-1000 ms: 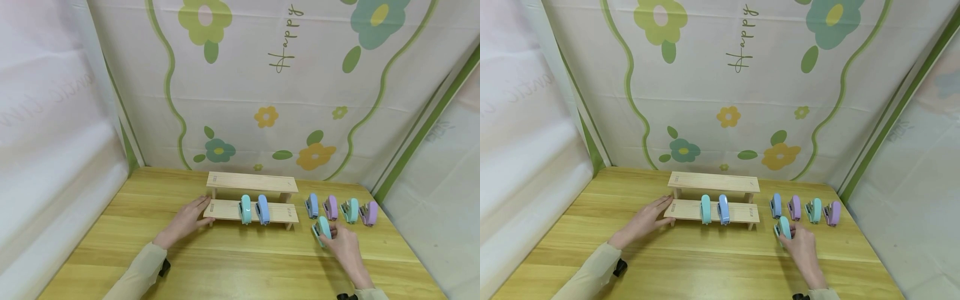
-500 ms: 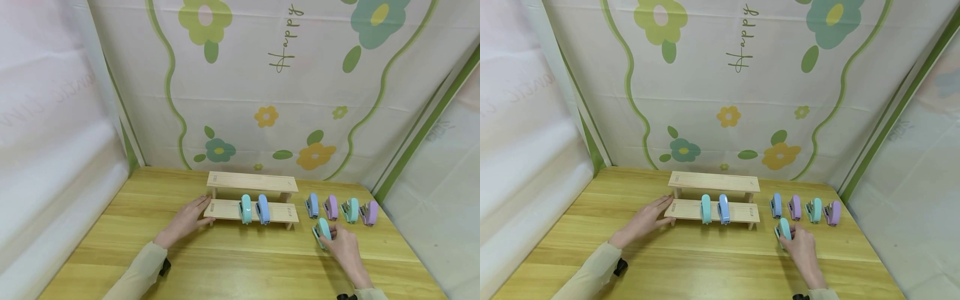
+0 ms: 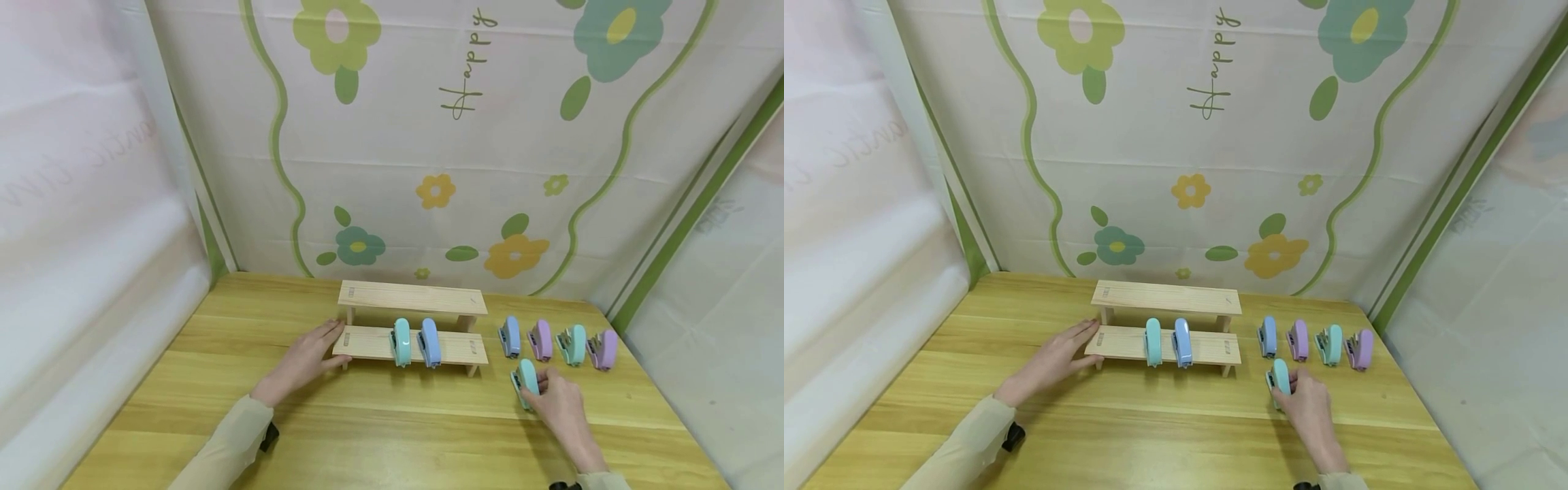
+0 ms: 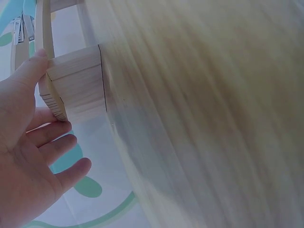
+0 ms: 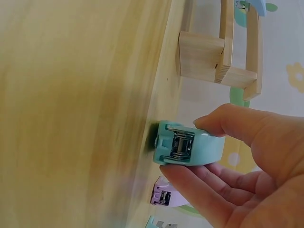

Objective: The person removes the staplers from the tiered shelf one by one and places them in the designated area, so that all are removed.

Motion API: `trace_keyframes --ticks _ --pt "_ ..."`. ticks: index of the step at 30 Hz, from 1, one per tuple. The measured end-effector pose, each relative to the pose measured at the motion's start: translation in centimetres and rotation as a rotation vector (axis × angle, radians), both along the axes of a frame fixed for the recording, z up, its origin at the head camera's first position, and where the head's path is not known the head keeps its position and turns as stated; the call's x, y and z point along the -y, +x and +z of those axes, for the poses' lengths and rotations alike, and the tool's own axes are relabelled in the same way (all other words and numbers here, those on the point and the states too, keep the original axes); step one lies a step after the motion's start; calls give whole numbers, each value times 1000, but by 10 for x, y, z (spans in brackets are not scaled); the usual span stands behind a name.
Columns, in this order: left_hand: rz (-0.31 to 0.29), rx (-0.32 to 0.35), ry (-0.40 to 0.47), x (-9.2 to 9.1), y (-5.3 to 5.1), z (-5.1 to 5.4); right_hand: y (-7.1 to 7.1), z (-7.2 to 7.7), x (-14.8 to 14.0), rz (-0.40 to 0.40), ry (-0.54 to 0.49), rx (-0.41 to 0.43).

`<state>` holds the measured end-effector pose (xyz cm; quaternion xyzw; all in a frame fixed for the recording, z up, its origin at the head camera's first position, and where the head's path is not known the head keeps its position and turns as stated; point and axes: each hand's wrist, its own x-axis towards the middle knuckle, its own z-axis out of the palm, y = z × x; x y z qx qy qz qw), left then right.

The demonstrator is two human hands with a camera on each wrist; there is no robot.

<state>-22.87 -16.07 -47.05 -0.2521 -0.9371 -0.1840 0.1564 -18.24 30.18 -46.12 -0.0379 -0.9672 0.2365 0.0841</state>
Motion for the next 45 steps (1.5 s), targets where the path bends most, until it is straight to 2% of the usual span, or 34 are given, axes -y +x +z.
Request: trace_keyframes --ticks 23,30,35,38,45 --pt "4 24 3 0 0 0 2 -2 2 -2 8 -9" --pt "4 26 3 0 0 -1 4 4 2 34 29 12" --pt "3 29 6 1 0 -1 5 11 2 25 19 39" --pt "5 32 7 0 -1 -1 6 17 3 27 8 17" --pt "-7 9 7 0 0 -1 6 33 15 73 1 -117"
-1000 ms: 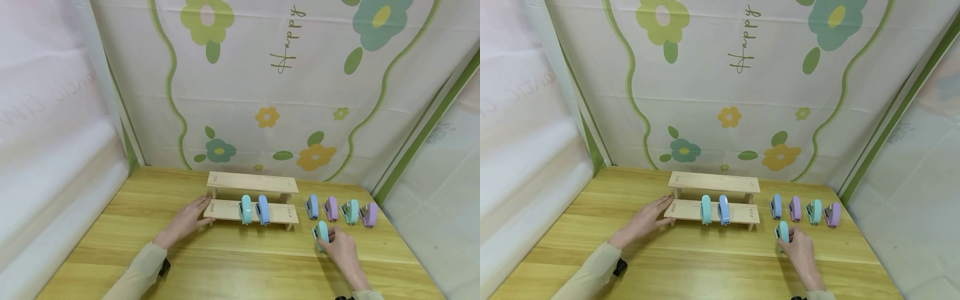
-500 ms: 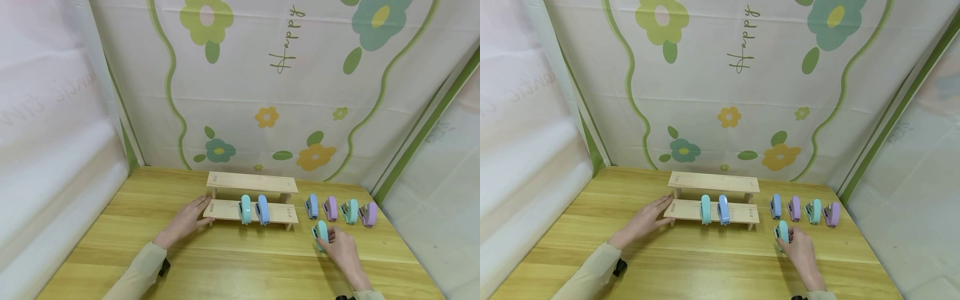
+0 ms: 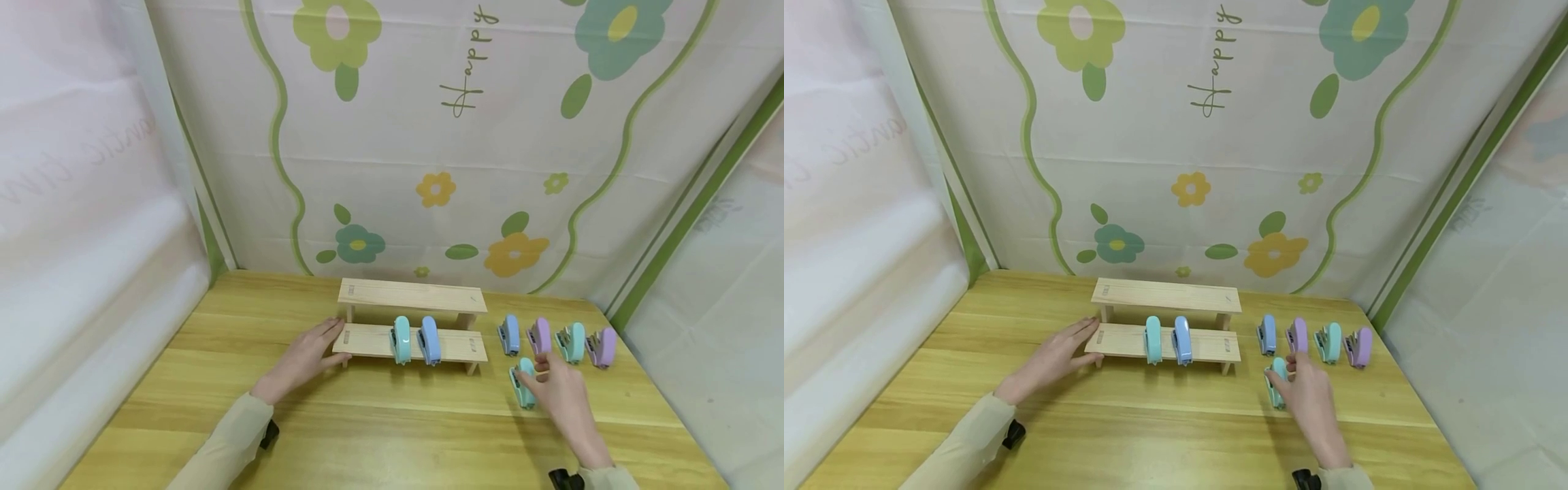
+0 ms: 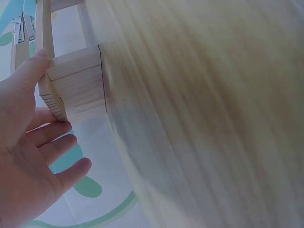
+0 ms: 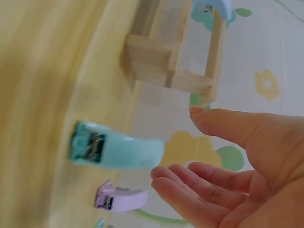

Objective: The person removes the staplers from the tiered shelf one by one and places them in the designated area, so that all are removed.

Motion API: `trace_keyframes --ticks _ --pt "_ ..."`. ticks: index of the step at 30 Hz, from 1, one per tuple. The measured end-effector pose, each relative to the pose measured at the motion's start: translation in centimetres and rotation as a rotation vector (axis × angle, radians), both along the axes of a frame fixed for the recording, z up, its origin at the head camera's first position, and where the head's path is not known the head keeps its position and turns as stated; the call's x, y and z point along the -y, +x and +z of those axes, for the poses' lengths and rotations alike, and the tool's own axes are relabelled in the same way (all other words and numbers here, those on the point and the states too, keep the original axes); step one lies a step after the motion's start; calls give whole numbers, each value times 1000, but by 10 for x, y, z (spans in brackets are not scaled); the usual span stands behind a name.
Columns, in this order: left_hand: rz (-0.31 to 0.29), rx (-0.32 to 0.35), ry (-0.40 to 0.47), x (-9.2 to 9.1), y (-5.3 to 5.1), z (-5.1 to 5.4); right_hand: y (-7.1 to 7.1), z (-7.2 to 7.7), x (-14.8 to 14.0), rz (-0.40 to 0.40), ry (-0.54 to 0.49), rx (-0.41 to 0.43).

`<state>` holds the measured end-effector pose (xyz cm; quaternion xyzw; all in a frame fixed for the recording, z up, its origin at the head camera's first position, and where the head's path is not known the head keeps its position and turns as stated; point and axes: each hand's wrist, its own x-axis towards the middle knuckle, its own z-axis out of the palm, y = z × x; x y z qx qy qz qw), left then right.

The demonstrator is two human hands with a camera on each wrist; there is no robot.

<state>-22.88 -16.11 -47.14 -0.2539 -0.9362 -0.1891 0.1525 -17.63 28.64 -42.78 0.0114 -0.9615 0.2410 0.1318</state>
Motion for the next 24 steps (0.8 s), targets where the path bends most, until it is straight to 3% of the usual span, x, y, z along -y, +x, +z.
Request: trace_keyframes --ticks 14,24 --pt "-15 -20 2 1 -1 -1 -11 18 41 98 -11 -114" --pt "-14 -38 1 1 -1 -2 -21 18 76 148 -75 -92"
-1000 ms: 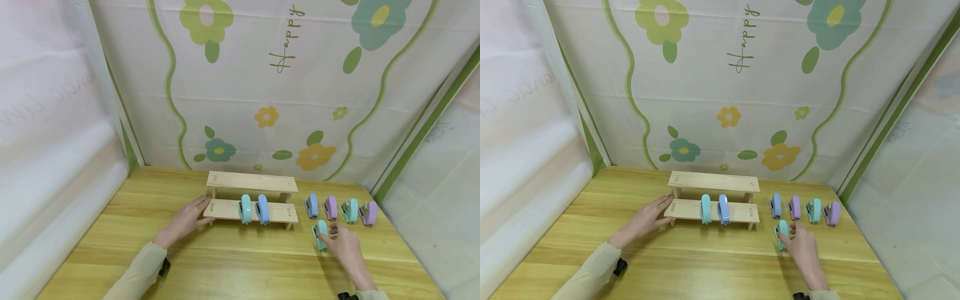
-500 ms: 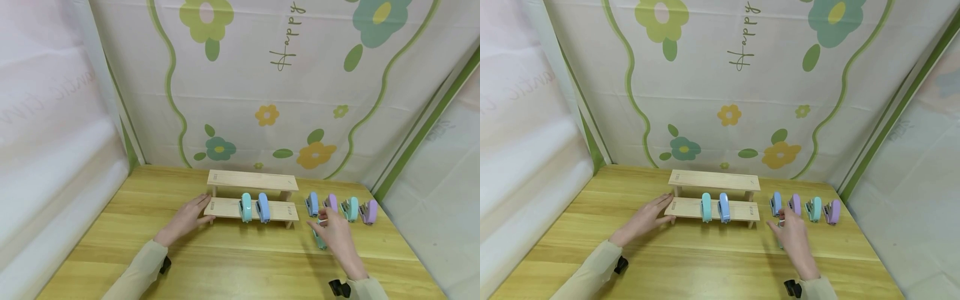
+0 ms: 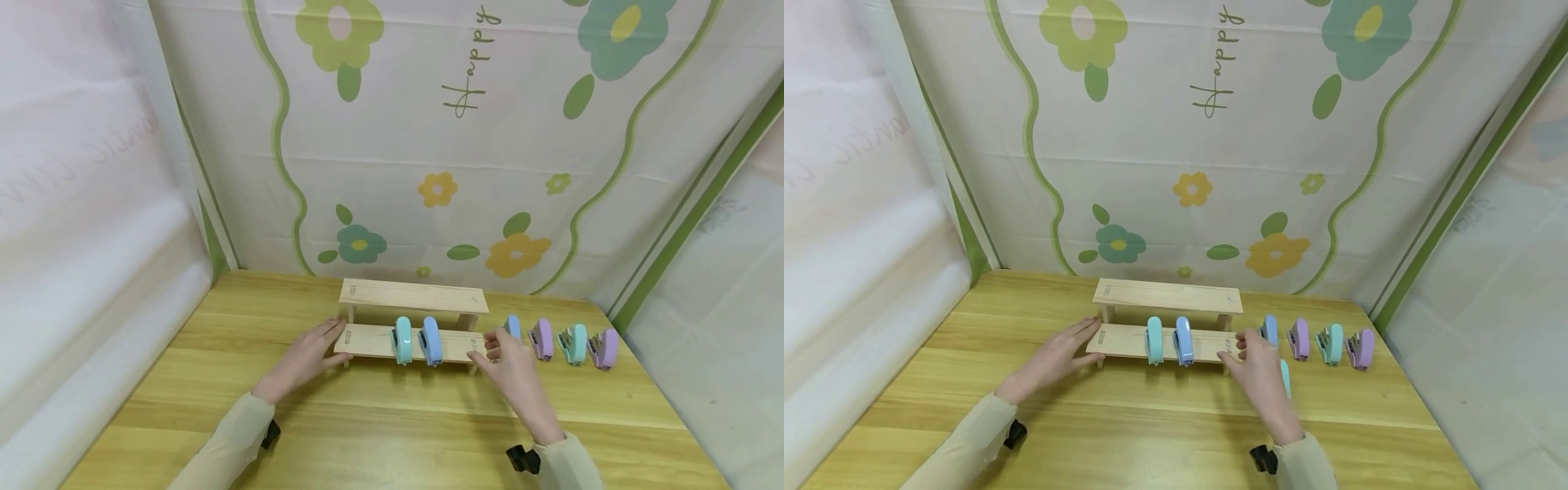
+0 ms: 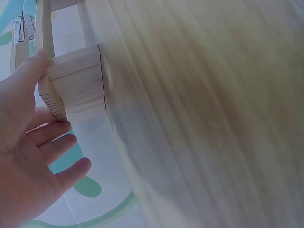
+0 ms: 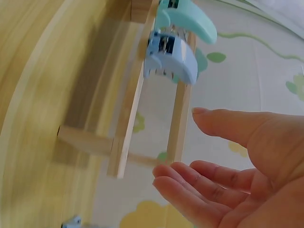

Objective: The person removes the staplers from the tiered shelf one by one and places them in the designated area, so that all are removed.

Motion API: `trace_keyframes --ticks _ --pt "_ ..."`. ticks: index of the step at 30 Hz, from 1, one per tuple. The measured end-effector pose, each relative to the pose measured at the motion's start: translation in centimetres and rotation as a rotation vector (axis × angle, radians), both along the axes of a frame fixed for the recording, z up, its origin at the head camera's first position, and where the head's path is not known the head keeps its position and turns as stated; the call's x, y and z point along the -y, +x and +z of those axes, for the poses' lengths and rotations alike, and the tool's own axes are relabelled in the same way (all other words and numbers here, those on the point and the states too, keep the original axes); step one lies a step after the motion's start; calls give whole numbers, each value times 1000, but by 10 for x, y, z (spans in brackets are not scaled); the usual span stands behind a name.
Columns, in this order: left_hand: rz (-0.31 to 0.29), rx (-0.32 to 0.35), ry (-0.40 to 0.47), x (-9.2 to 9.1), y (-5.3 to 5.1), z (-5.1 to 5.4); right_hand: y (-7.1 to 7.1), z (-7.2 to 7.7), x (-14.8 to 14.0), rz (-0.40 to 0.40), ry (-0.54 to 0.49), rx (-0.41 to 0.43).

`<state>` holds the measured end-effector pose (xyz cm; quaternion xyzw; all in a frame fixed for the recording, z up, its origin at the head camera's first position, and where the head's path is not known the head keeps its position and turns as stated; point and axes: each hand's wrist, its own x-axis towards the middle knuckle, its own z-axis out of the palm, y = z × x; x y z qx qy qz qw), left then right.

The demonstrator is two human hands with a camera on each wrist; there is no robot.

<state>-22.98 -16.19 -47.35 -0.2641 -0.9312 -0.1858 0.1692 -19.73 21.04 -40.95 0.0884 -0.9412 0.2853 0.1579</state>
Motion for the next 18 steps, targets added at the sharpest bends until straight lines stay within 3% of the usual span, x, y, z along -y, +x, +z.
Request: trace_keyframes --ticks 8,18 --pt "15 44 -5 -1 0 1 -5 -5 22 20 -16 18" --pt "20 43 -2 -1 0 2 -8 -7 49 46 -35 68"
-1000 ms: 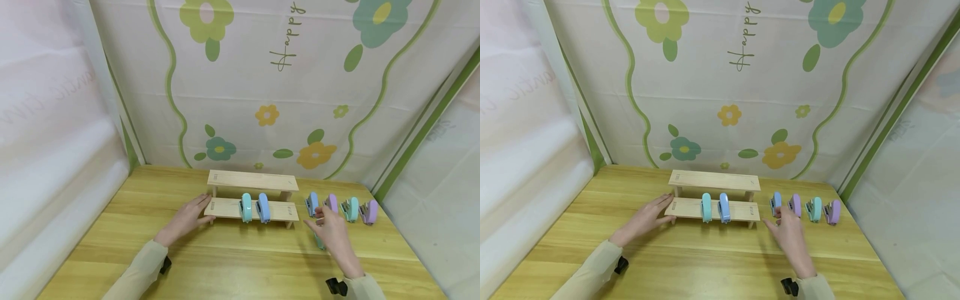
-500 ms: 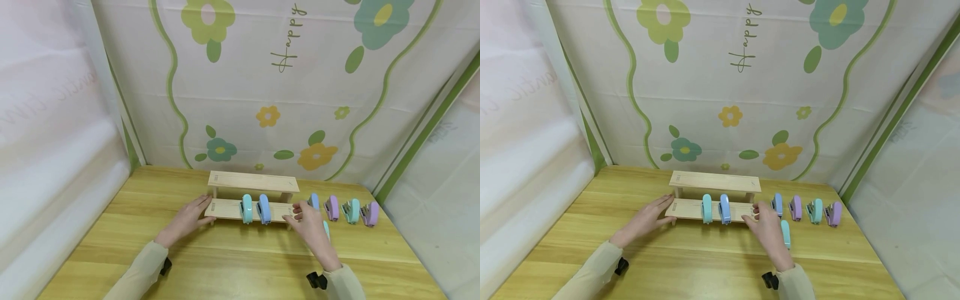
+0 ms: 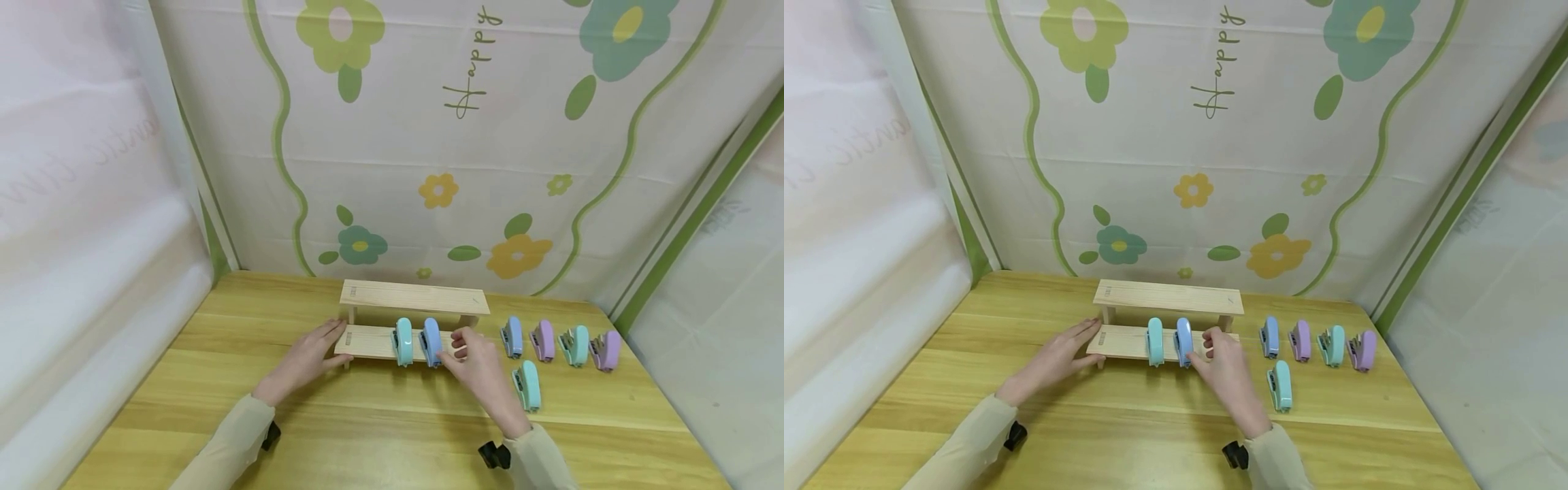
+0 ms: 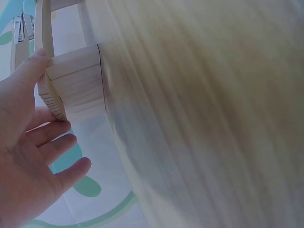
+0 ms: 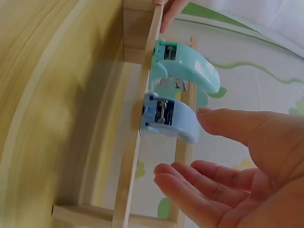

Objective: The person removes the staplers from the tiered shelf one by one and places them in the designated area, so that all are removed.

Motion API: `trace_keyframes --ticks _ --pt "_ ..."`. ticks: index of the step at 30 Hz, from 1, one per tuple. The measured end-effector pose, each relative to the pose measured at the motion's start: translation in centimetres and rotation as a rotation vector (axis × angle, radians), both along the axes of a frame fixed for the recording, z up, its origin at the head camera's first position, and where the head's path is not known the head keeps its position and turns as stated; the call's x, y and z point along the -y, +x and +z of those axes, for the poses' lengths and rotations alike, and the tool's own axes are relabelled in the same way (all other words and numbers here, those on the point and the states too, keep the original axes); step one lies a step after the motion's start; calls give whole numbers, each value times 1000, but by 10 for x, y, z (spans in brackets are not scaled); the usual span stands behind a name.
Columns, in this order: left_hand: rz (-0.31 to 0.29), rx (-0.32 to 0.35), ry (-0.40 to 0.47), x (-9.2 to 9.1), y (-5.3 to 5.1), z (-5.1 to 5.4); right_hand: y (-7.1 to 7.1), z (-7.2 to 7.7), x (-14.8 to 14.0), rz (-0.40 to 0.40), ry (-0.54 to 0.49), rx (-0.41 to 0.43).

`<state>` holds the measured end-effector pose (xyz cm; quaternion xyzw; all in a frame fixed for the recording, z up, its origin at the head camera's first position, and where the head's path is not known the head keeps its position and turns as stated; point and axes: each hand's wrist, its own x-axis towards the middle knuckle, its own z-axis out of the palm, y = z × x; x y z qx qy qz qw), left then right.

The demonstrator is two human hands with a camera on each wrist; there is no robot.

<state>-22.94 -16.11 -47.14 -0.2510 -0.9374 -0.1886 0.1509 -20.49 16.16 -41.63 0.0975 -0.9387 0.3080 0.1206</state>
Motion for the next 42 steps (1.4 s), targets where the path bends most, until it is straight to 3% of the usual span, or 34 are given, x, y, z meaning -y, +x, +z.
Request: trace_keyframes --ticks 12,21,34,42 --pt "1 9 -7 0 0 1 -9 -10 18 20 -35 33" --pt "5 7 -10 0 0 2 -14 -14 22 23 -7 -14" --pt "3 7 5 -1 2 2 -14 -12 20 -16 -50 22" --pt "3 -15 4 -1 2 0 -9 -8 9 -35 -49 -6"
